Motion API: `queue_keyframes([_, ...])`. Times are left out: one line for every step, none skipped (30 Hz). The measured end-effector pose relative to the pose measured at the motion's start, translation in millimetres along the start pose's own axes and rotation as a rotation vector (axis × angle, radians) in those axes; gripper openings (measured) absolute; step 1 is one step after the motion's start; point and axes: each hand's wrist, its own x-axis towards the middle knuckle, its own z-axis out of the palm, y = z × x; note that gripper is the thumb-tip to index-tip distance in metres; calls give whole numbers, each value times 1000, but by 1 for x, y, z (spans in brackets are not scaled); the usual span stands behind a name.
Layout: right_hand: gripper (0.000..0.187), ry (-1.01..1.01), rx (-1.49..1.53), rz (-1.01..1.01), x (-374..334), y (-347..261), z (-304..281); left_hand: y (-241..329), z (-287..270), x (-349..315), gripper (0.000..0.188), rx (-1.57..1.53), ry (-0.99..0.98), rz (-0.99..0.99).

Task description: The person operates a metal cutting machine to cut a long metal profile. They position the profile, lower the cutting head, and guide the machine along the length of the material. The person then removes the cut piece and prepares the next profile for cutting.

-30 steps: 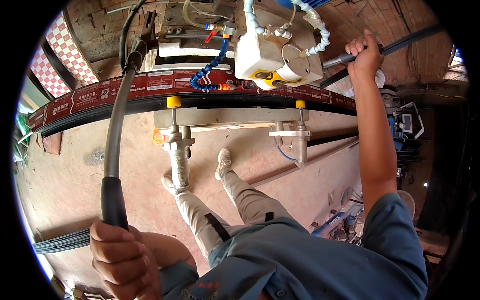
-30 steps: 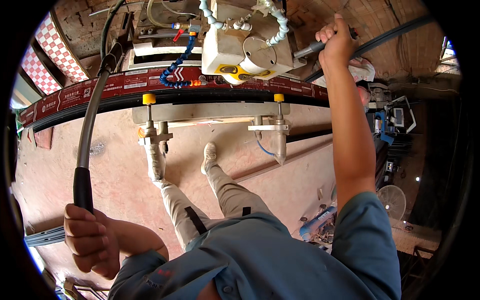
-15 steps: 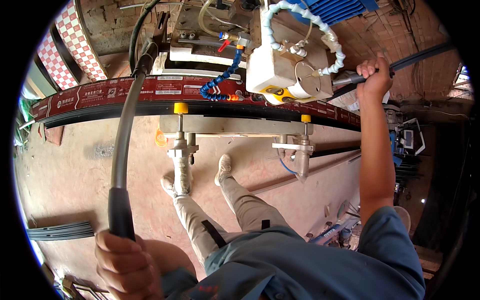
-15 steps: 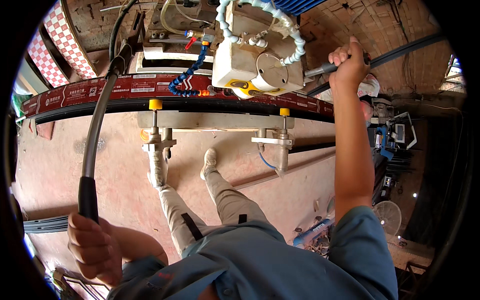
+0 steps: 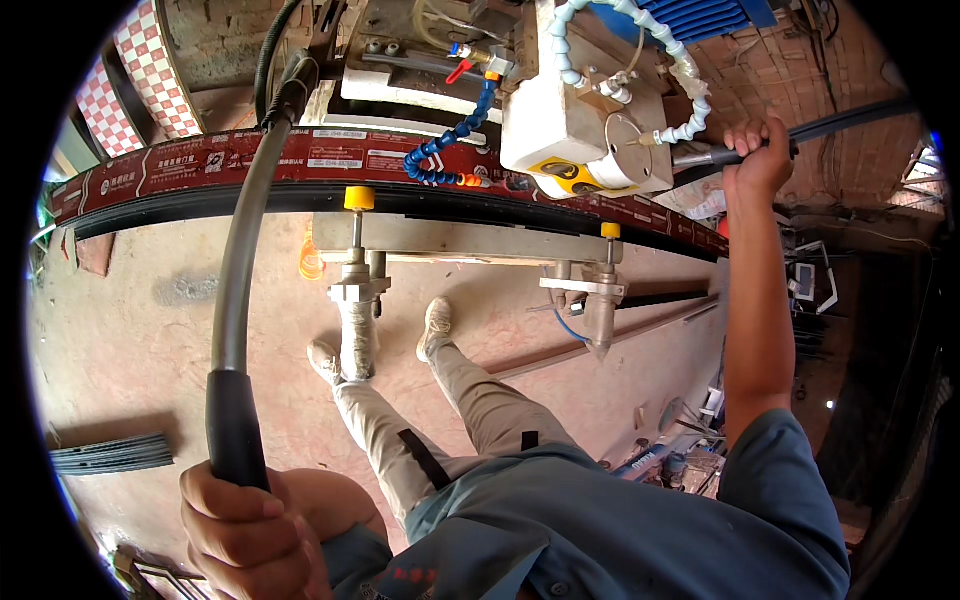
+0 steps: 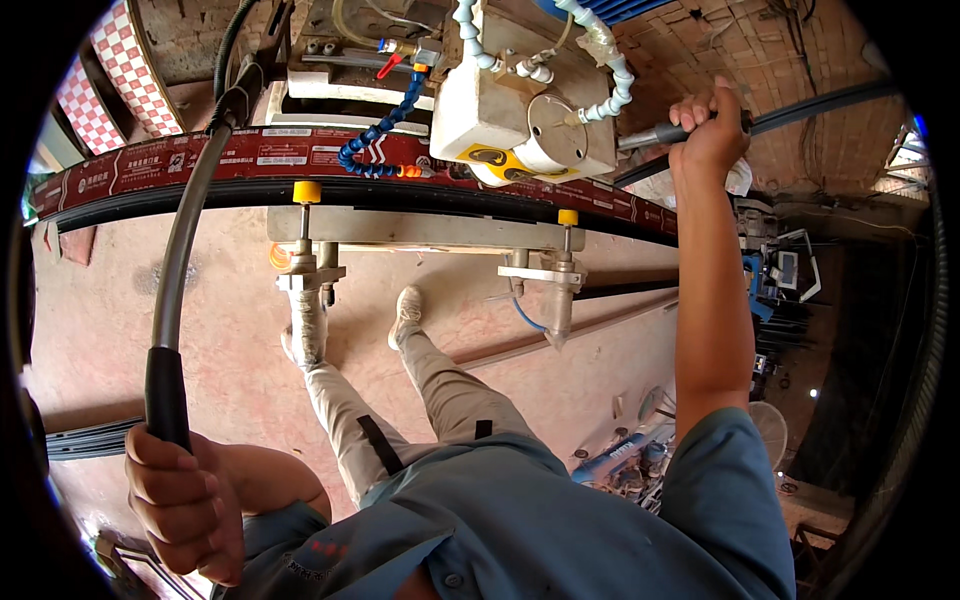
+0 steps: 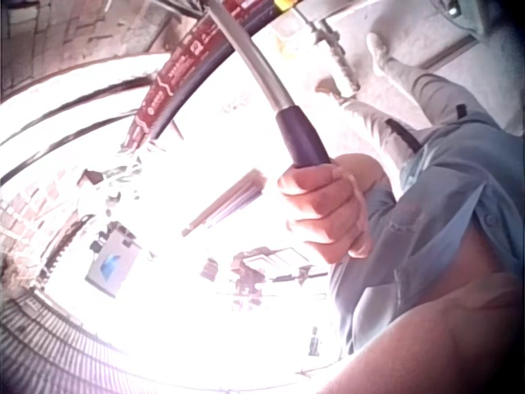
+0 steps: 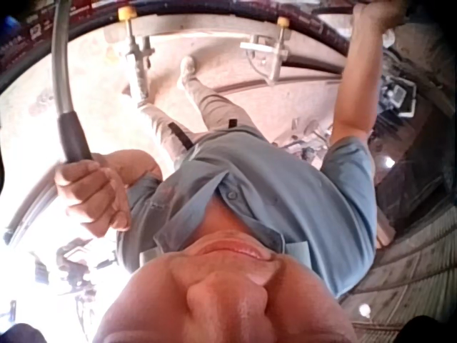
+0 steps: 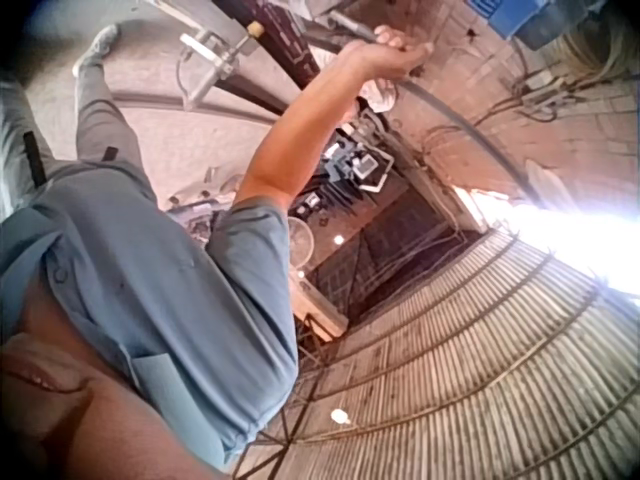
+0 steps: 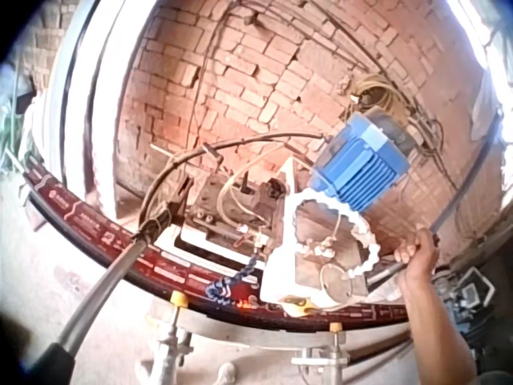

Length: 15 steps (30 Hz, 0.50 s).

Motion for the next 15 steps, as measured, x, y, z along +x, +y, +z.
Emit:
queue_keyframes([28, 4, 1, 4, 0, 0, 0, 0, 1, 0, 25, -9, 8, -1])
queue_keyframes([27, -7, 14, 2, 0, 1, 0, -1, 3, 0, 24, -19, 15, -2])
queue_keyframes([27, -17, 28, 7, -1, 1, -1, 3, 4, 2, 23, 3, 15, -25])
queue_keyframes([27, -26, 42, 12, -2, 1, -2, 5, 3, 3, 22, 24, 15, -48])
queue_keyframes([27, -31, 36, 12, -2, 2, -4, 7, 3, 6, 21, 45, 14, -72])
queue_keyframes([28, -37, 39, 5, -1, 1, -4, 3, 7, 19, 19, 4, -73, -61])
queue_keyframes([28, -42, 41, -3, 1, 1, -5, 4, 10, 27, 26, 58, -67, -67])
queue_keyframes([33, -45, 56, 21, 3, 1, -5, 6, 13, 35, 34, 111, -61, -74])
queue_keyframes([34, -51, 51, 8, 2, 0, -3, 8, 15, 39, 42, 159, -54, -88])
queue_keyframes([35, -56, 44, -5, 2, -3, 0, 8, 15, 45, 38, 147, -84, -82])
queue_keyframes([36, -62, 38, -17, 2, -6, 2, 9, 18, 52, 37, 135, -101, -86])
queue_keyframes([37, -38, 41, -9, 2, -7, 2, 8, 18, 57, 36, 123, -115, -89])
queue_keyframes([37, -43, 42, -16, 2, -7, 1, 6, 19, 61, 35, 113, -128, -92])
queue_keyframes([36, -49, 44, -22, 2, -7, 0, 5, 20, 64, 32, 100, -138, -84])
queue_keyframes([36, -59, 42, -28, 4, -6, -1, 4, 21, 66, 31, 109, -140, -94])
